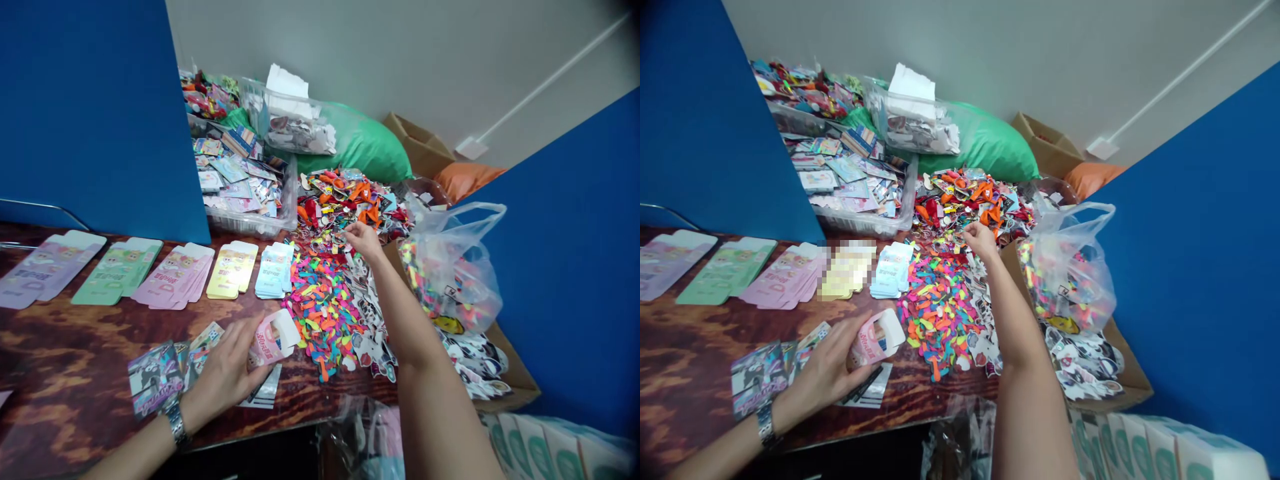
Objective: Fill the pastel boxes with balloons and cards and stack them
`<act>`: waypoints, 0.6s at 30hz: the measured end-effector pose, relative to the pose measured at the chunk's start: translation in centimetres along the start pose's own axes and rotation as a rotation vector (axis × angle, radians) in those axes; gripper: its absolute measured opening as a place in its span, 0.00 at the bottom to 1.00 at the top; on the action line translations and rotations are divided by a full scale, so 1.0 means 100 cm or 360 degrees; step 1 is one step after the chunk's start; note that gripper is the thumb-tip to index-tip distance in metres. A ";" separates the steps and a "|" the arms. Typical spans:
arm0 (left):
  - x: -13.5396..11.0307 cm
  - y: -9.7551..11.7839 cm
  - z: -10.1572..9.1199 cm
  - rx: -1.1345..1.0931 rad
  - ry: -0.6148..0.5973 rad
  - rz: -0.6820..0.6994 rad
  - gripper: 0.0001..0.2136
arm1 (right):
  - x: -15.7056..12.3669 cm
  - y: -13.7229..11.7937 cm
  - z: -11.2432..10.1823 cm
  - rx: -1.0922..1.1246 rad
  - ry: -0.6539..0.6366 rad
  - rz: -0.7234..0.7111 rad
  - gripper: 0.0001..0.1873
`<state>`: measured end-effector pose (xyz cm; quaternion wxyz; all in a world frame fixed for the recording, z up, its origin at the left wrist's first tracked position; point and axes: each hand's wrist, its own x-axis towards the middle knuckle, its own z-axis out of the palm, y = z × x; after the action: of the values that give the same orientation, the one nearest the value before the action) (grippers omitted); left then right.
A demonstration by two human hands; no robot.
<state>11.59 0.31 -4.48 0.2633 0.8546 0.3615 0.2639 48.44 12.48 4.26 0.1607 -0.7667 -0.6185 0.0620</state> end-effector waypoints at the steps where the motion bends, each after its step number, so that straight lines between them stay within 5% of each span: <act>1: 0.001 0.001 0.000 -0.0003 0.0002 -0.0001 0.34 | -0.007 -0.006 -0.006 0.0114 0.0043 -0.0069 0.16; 5: 0.001 0.003 0.000 -0.0016 0.0023 0.0008 0.34 | -0.049 -0.029 -0.023 0.0555 0.0172 -0.0273 0.17; 10: -0.001 0.004 0.000 -0.0001 0.0055 0.0016 0.34 | -0.099 -0.038 -0.029 0.0634 0.0076 -0.0237 0.22; 18: -0.001 0.005 0.000 -0.0008 0.0074 0.0020 0.34 | -0.051 -0.027 -0.002 0.0050 -0.0196 0.0114 0.20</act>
<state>11.80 -0.09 -4.17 0.2552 0.8499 0.3614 0.2863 44.85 8.01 4.81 0.1319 -0.7804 -0.5984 0.1244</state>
